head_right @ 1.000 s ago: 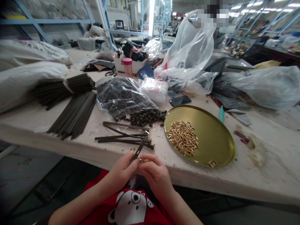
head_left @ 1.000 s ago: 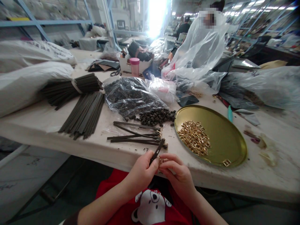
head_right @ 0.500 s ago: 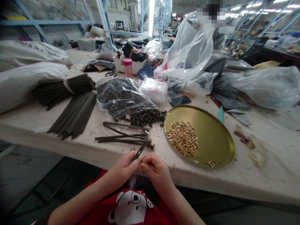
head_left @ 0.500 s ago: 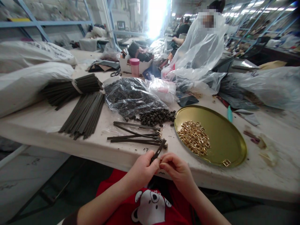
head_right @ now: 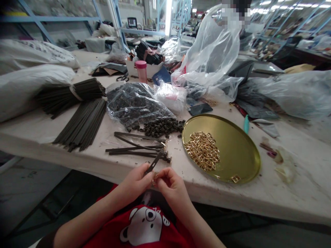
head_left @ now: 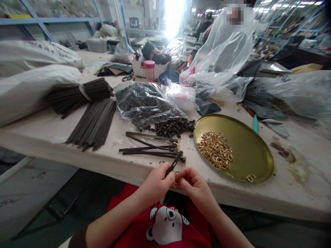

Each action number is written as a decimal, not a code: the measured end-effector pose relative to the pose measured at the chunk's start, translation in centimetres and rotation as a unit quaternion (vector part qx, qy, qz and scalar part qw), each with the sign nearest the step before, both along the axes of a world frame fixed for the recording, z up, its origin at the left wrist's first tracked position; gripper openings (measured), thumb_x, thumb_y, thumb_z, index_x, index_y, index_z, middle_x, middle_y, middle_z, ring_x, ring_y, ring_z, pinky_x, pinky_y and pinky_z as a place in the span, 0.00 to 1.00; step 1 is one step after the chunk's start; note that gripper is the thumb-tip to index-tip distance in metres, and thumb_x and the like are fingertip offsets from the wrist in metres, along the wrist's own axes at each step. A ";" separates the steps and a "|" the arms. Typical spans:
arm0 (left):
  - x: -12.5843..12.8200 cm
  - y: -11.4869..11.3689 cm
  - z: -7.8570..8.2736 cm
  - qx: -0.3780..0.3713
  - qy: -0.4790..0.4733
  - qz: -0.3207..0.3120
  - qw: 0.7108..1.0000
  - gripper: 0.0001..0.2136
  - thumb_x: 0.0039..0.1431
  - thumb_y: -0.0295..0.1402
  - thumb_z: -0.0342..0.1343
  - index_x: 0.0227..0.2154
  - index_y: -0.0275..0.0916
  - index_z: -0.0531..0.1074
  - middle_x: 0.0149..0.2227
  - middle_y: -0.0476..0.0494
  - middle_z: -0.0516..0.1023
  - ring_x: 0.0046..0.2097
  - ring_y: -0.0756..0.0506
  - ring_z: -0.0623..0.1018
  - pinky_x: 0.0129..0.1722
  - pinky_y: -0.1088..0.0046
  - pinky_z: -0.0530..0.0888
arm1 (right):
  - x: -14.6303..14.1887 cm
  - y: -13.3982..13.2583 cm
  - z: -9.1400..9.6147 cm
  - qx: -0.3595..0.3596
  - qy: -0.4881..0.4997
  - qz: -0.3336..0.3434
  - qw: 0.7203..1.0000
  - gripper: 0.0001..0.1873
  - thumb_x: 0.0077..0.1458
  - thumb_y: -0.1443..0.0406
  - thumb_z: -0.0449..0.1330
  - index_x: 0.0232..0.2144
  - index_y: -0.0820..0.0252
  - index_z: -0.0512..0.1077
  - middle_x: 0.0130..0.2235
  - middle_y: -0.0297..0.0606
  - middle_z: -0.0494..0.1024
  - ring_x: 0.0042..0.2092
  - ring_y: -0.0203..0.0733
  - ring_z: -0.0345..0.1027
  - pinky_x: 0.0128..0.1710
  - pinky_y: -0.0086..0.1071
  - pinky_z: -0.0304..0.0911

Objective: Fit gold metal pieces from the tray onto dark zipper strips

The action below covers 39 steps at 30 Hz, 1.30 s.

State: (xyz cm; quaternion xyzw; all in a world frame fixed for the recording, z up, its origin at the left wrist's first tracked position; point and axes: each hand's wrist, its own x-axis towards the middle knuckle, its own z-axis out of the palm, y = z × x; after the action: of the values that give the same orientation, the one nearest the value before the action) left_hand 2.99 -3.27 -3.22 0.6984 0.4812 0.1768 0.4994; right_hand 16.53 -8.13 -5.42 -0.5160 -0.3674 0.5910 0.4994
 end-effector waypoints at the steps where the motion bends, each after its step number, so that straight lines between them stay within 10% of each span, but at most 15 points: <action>1: 0.0 0.0 0.0 -0.002 0.005 -0.001 1.000 0.08 0.54 0.31 0.43 0.21 0.40 0.55 0.21 0.55 0.58 0.26 0.51 0.61 0.25 0.76 0.57 | -0.1 0.0 -0.1 0.001 0.003 -0.002 1.000 0.12 0.45 0.58 0.62 0.25 0.59 0.65 0.25 0.29 0.69 0.28 0.33 0.64 0.30 0.28 0.62; 14: -0.1 0.0 -0.2 -0.001 0.011 -0.008 1.000 0.08 0.54 0.30 0.44 0.21 0.40 0.55 0.21 0.56 0.59 0.26 0.51 0.61 0.25 0.77 0.57 | 0.4 -0.4 -0.7 0.044 -0.094 0.030 0.994 0.08 0.50 0.61 0.59 0.29 0.59 0.67 0.27 0.32 0.71 0.31 0.36 0.66 0.33 0.30 0.63; 25: -1.4 2.4 4.2 0.024 0.027 -0.124 0.992 0.10 0.59 0.34 0.42 0.25 0.39 0.64 0.22 0.54 0.64 0.26 0.51 0.65 0.26 0.78 0.59 | 1.6 1.0 1.6 -0.031 0.235 -0.101 0.966 0.10 0.42 0.63 0.67 0.26 0.59 0.69 0.28 0.27 0.70 0.24 0.26 0.63 0.26 0.21 0.63; 39: -0.1 1.5 2.4 0.012 0.060 -0.108 0.992 0.07 0.58 0.33 0.43 0.31 0.39 0.66 0.29 0.48 0.73 0.32 0.47 0.71 0.31 0.76 0.63 | -1.1 0.7 0.6 -0.075 0.328 -0.090 0.937 0.12 0.43 0.65 0.66 0.31 0.57 0.68 0.25 0.26 0.69 0.24 0.27 0.62 0.25 0.21 0.62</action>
State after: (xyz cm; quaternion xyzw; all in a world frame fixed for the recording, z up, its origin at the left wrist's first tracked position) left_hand 2.84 -1.77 -0.84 0.7619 0.4299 0.0851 0.4769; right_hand 15.43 -7.44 -4.81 -0.3605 -0.0900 0.7061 0.6027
